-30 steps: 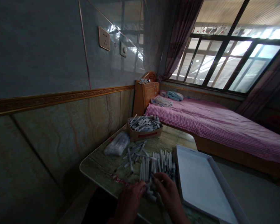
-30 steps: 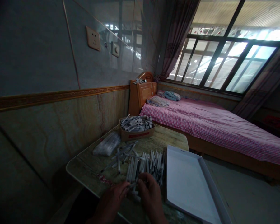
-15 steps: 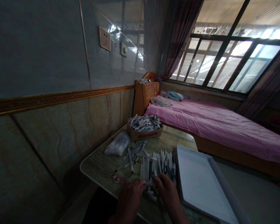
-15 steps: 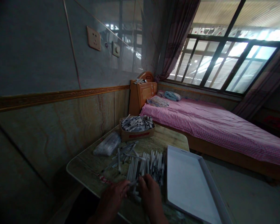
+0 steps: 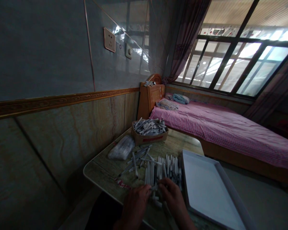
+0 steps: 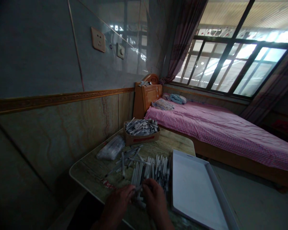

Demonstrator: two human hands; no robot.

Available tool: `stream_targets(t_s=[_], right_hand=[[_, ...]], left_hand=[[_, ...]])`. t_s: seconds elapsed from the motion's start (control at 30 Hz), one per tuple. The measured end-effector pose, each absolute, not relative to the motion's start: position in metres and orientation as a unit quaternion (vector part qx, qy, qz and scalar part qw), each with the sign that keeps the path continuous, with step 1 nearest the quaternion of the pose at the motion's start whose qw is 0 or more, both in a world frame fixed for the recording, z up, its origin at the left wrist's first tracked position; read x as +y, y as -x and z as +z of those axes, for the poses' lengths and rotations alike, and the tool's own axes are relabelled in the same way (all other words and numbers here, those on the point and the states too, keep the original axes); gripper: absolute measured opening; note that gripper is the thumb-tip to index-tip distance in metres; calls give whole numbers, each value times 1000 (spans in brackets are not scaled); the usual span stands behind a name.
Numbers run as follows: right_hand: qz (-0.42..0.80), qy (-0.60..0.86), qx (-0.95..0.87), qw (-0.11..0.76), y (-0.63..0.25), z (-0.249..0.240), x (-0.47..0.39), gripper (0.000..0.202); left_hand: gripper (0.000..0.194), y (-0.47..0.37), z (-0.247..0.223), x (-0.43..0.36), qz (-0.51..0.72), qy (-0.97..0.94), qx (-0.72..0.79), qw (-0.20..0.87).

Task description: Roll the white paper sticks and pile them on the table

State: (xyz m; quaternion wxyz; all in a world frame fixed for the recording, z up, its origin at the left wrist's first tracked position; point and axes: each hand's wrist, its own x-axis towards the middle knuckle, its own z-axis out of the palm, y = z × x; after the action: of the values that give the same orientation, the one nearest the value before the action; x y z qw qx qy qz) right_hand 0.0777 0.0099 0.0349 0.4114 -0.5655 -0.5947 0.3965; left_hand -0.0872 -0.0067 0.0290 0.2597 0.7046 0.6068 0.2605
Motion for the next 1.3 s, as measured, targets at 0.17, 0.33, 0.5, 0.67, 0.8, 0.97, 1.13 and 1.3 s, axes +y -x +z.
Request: stream_targets(t_s=[0.17, 0.33, 0.5, 0.67, 0.8, 0.97, 1.13, 1.3], right_hand=[[399, 595, -546, 434, -79, 28, 14, 43], [429, 560, -554, 442, -82, 24, 16, 43], [461, 561, -519, 451, -82, 21, 18, 49], [411, 556, -570, 443, -87, 23, 20, 38], [305, 603, -612, 411, -95, 29, 24, 25], [185, 650, -666, 318, -89, 29, 29, 24], [137, 679, -677, 249, -81, 30, 34, 25], [148, 665, -666, 305, -86, 31, 25, 28]], left_hand=[[29, 86, 27, -6, 230, -716, 611, 248], [28, 85, 30, -6, 213, -721, 611, 248], [28, 86, 31, -6, 232, -713, 608, 260], [25, 91, 17, -4, 278, -672, 604, 327], [28, 95, 4, 5, 383, -568, 557, 469], [49, 93, 1, 16, 494, -373, 456, 640], [36, 91, 4, 20, 546, -192, 427, 695], [12, 89, 6, 21, 594, -81, 398, 694]])
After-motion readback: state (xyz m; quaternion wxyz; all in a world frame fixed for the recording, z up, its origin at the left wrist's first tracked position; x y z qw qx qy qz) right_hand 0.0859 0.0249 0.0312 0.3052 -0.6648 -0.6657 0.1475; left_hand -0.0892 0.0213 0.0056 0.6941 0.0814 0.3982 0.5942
